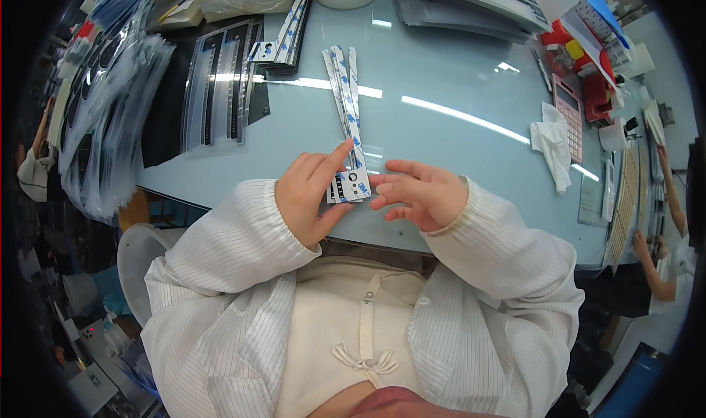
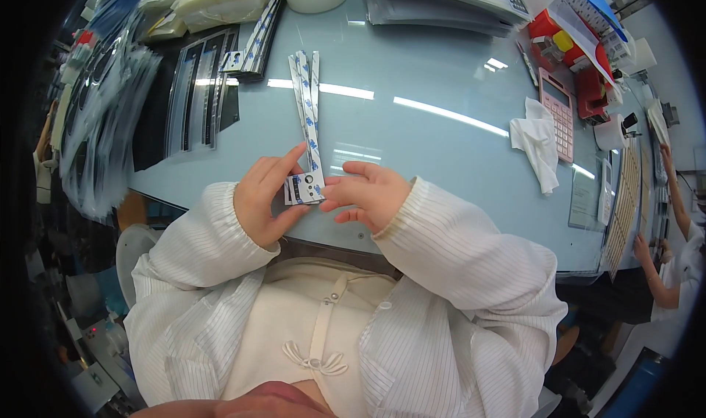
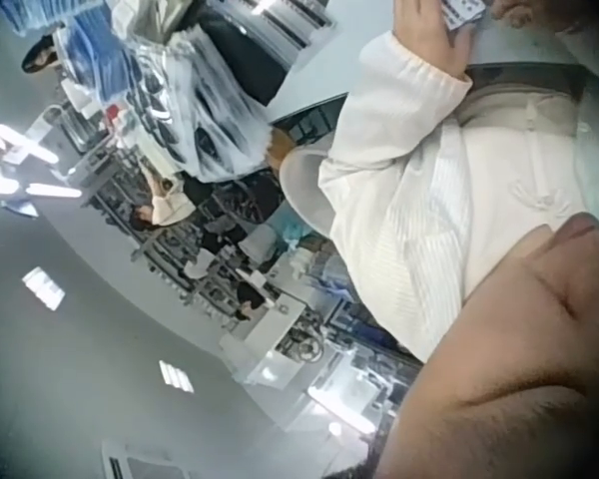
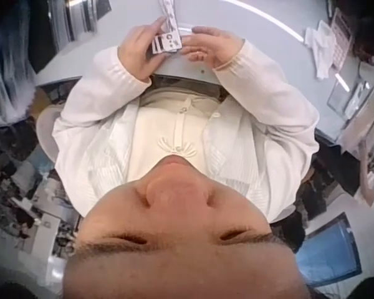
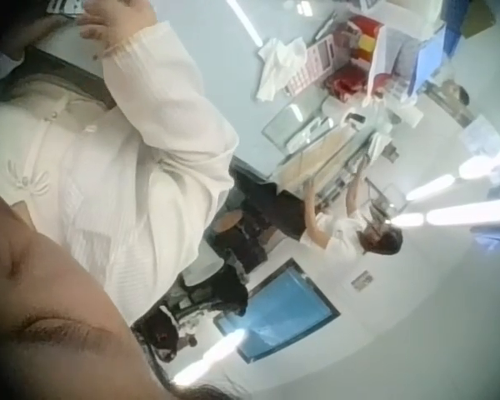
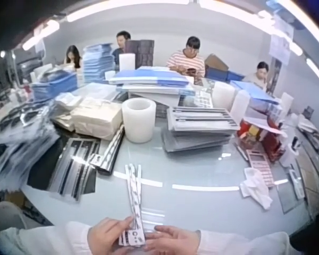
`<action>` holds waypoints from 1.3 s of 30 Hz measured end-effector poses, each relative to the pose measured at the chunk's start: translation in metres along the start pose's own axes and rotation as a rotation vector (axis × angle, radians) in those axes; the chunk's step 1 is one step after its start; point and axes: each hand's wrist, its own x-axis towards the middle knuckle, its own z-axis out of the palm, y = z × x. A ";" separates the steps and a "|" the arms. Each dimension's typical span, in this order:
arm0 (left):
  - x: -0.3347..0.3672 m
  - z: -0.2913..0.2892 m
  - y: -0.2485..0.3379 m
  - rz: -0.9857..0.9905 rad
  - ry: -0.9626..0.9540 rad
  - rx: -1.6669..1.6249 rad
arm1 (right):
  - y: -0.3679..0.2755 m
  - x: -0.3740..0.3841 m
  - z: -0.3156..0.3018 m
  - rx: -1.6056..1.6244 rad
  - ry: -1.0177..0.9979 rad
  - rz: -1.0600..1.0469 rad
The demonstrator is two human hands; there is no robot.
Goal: The recorder is applying double-sided adhesive strips to small plastic components at a factory workbench.
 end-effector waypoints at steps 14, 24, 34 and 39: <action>-0.017 0.013 -0.003 0.110 0.109 0.085 | -0.005 0.013 0.020 -0.151 -0.088 0.059; -0.009 -0.008 0.002 0.048 0.113 -0.454 | -0.015 -0.001 0.009 -1.335 0.354 -1.333; 0.032 -0.030 0.002 0.065 -0.318 -1.175 | -0.048 -0.005 -0.042 -1.559 0.152 -1.198; 0.062 -0.023 -0.028 0.202 -0.125 -0.679 | -0.039 0.003 -0.048 -1.511 0.186 -1.164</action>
